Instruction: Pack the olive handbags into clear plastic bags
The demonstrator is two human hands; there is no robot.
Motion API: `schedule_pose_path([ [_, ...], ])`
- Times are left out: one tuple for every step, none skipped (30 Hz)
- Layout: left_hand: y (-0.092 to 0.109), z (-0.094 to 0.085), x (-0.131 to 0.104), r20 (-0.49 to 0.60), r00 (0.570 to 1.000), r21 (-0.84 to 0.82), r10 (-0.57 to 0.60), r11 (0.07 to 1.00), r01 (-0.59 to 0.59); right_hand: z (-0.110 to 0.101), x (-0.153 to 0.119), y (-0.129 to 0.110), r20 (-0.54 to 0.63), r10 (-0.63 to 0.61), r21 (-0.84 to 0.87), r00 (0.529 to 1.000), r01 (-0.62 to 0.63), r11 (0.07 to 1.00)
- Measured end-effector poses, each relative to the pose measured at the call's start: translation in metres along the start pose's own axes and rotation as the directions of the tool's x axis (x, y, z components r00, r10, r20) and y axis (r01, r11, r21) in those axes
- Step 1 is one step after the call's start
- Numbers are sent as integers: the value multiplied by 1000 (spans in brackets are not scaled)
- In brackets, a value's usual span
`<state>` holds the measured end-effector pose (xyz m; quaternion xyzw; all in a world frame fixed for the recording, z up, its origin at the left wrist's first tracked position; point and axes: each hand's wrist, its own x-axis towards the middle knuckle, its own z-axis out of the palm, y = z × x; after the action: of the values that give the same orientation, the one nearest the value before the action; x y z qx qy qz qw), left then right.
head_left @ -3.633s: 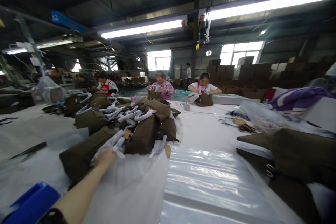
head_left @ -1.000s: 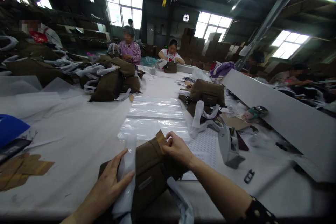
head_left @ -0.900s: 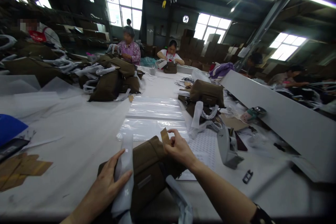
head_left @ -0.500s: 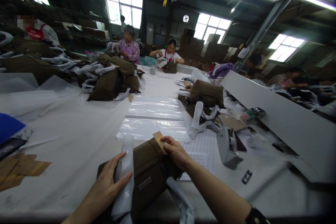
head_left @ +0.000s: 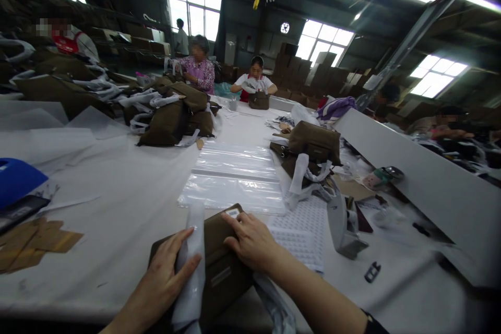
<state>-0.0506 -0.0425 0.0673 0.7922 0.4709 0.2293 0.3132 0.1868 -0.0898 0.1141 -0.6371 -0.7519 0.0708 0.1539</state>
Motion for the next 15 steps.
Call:
schedule_pose_path([
  [-1,0,0,-10,1000,4,-3,1000,3,-2,2,1,28,21,94,999,-23,995],
  [-2,0,-1,-26,1000,17,-10,1000,10,-3,4,4,59,63,201,996,-74,977],
  [-3,1,-2,-53,998,38,-25,999,27,-3,7,8,94,113,304,989,-136,943],
  [-5,1,-3,-86,995,60,-54,996,59,-1,9,15,119,166,382,979,-200,902],
  [-7,2,-5,-122,988,71,-99,992,108,3,10,23,126,228,434,965,-260,863],
  [-9,3,-7,-154,976,63,-157,984,169,8,10,30,126,300,468,946,-323,822],
  [-11,4,-8,-167,960,34,-224,972,233,15,10,38,137,377,502,916,-392,770],
  [-13,5,-8,-159,945,-9,-287,957,290,22,8,45,180,440,544,880,-462,701],
  [-14,6,-8,-130,934,-54,-333,943,329,29,6,52,253,475,591,842,-524,613],
  [-15,5,-5,-94,930,-94,-355,933,347,35,4,57,341,472,638,813,-569,519],
  [-15,5,0,-67,932,-125,-355,930,345,41,3,61,411,443,678,797,-592,436],
  [-14,3,7,-58,941,-148,-332,935,321,45,3,64,437,413,715,799,-587,380],
  [-14,1,16,-66,956,-167,-285,948,271,49,4,67,410,404,755,818,-553,353],
  [-14,-1,27,-86,974,-181,-208,965,190,53,5,68,337,421,797,842,-493,349],
  [-13,-4,38,-105,989,-187,-108,979,87,56,7,69,230,454,833,861,-415,365],
])
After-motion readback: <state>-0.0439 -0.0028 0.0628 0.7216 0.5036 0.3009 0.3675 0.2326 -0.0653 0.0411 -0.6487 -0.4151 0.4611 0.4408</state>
